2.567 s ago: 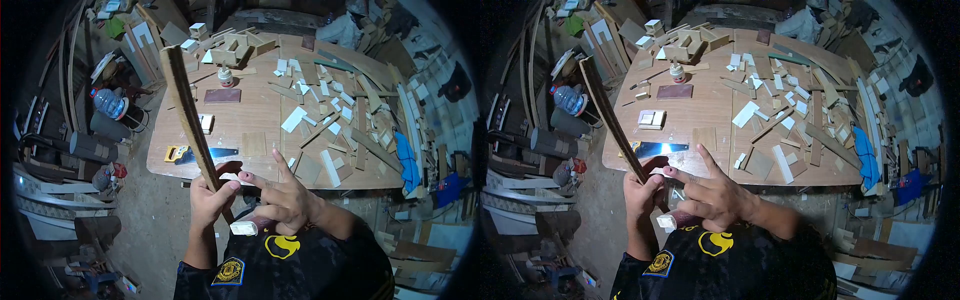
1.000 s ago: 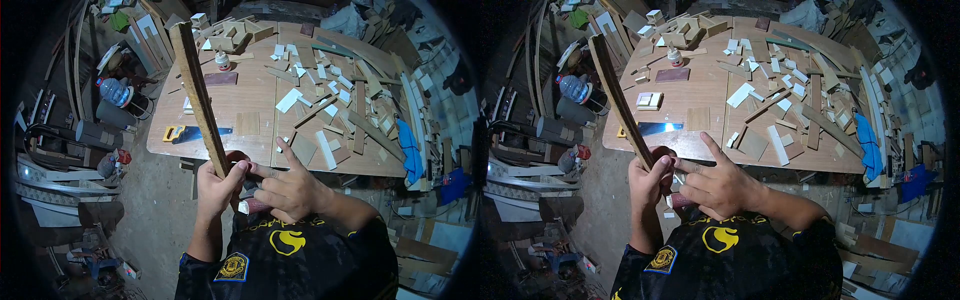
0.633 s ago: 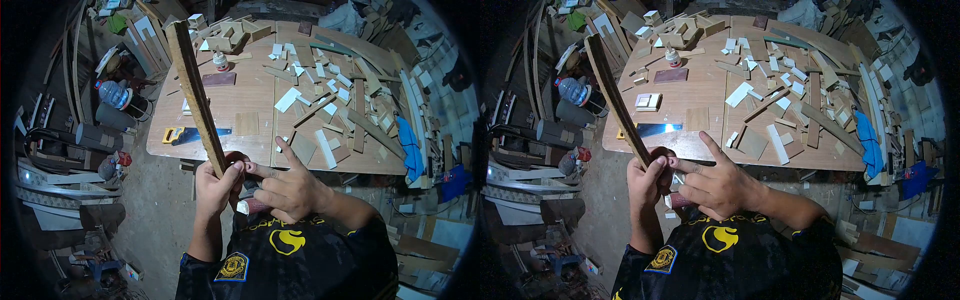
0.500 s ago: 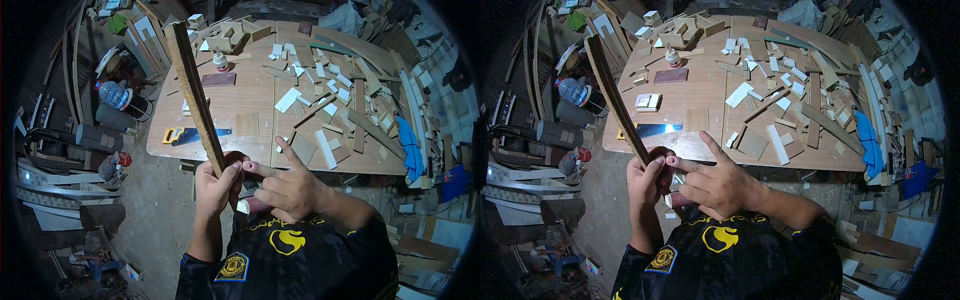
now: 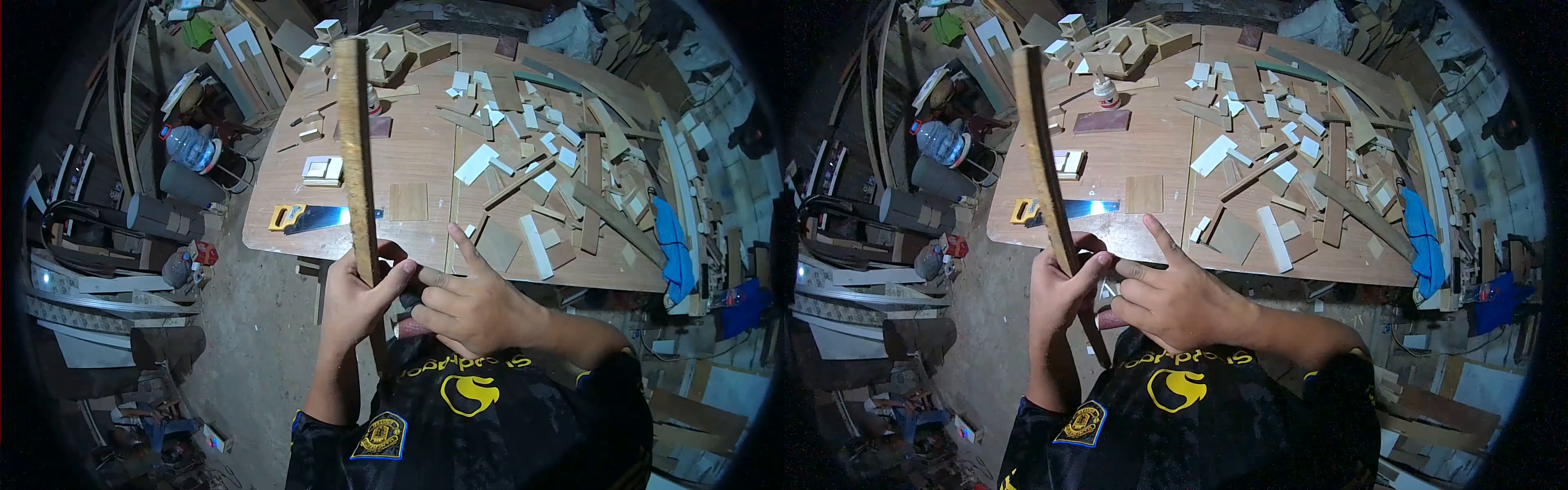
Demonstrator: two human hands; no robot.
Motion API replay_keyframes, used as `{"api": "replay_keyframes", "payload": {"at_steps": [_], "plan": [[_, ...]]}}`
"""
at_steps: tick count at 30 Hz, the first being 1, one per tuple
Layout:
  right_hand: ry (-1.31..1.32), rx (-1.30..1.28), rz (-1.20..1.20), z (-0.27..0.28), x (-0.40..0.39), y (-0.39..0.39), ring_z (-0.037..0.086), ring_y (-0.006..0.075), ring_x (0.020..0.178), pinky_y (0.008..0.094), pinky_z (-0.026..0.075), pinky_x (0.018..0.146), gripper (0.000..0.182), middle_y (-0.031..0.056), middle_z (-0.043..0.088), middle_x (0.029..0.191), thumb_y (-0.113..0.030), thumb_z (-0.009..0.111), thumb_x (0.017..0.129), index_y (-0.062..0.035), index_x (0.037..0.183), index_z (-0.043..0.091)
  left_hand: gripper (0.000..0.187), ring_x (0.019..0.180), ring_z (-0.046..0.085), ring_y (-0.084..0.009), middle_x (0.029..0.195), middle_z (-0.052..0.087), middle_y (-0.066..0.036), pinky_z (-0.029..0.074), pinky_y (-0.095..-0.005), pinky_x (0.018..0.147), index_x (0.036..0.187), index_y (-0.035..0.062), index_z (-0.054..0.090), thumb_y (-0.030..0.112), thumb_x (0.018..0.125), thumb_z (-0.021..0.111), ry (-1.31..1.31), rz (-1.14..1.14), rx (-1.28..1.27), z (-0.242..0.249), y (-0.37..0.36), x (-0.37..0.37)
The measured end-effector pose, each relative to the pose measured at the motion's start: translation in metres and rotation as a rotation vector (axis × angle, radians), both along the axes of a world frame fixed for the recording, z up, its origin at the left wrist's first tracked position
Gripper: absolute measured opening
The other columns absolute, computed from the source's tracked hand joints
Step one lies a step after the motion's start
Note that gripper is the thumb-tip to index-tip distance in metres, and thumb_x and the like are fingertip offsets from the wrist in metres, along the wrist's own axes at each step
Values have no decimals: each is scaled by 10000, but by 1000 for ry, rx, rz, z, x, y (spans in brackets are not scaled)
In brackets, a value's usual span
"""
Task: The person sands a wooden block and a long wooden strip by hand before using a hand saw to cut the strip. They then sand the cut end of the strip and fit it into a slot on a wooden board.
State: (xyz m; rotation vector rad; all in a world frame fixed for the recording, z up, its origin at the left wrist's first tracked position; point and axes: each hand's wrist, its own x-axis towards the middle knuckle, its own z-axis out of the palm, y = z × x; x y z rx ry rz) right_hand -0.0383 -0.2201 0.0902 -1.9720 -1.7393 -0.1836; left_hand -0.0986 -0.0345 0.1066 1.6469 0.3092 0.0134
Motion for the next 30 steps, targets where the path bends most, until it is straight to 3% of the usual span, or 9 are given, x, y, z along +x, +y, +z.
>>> {"api": "replay_keyframes", "payload": {"at_steps": [3, 10, 12, 16, 18, 22, 27, 30], "plan": [[-17, 41, -2, -1, 2, -1, 607, 180, 1091, 702, 99, 1101, 184, 24, 478, 704, -251, 572, 865, -101, 759, 579, 174, 611, 514, -32, 728, 626, -10, 400, -186, 538, 971, -36, 644, 102, 865, 660, -9, 52, -61, -10, 5, -2], [-40, 12, 4, 3, 1, -2, 591, 189, 1127, 700, 105, 1097, 227, 32, 493, 699, -294, 565, 876, -103, 755, 585, 153, 580, 498, -23, 729, 615, 3, 380, -181, 506, 951, -34, 647, 98, 874, 642, -20, 46, -165, -11, 6, -4], [-34, 27, -6, 1, 0, -2, 577, 186, 1155, 700, 100, 1099, 224, 29, 491, 691, -289, 561, 879, -104, 754, 584, 135, 537, 471, -17, 698, 598, 8, 348, -183, 463, 937, -33, 648, 84, 878, 614, -74, 37, 9, -5, -2, -2], [-23, 20, 5, 1, -3, -3, 562, 188, 1182, 696, 96, 1102, 222, 27, 497, 694, -288, 555, 883, -108, 758, 588, 130, 514, 450, -16, 682, 590, 10, 325, -188, 439, 931, -32, 646, 70, 877, 586, -53, 38, 7, -8, 0, -3], [-16, 2, 0, 2, -4, -4, 543, 198, 1212, 696, 96, 1101, 216, 32, 504, 699, -293, 557, 886, -111, 775, 598, 131, 513, 453, -24, 667, 576, 9, 331, -188, 442, 927, -31, 646, 66, 880, 571, 29, 55, -177, -7, 4, -5], [3, 44, -6, 3, -4, -4, 515, 207, 1250, 713, 94, 1089, 204, 37, 513, 710, -288, 562, 892, -117, 788, 602, 143, 483, 439, -28, 641, 558, 6, 321, -184, 428, 932, -31, 646, 58, 882, 546, -12, 72, -228, -9, 6, -9], [-5, 11, 12, 8, -3, -8, 483, 237, 1286, 740, 105, 1064, 140, 47, 526, 748, -246, 603, 863, -112, 824, 610, 164, 466, 440, -43, 650, 552, -12, 295, -190, 390, 939, -26, 619, 109, 926, 526, -44, 116, -256, -13, 14, -9], [22, 46, -7, 9, 1, -10, 499, 261, 1268, 725, 145, 1068, 179, 61, 542, 778, -268, 643, 822, -103, 886, 615, 257, 501, 450, -69, 743, 531, -31, 316, -199, 398, 1004, 18, 553, 271, 971, 525, -58, 161, -264, -18, 22, -10]]}}
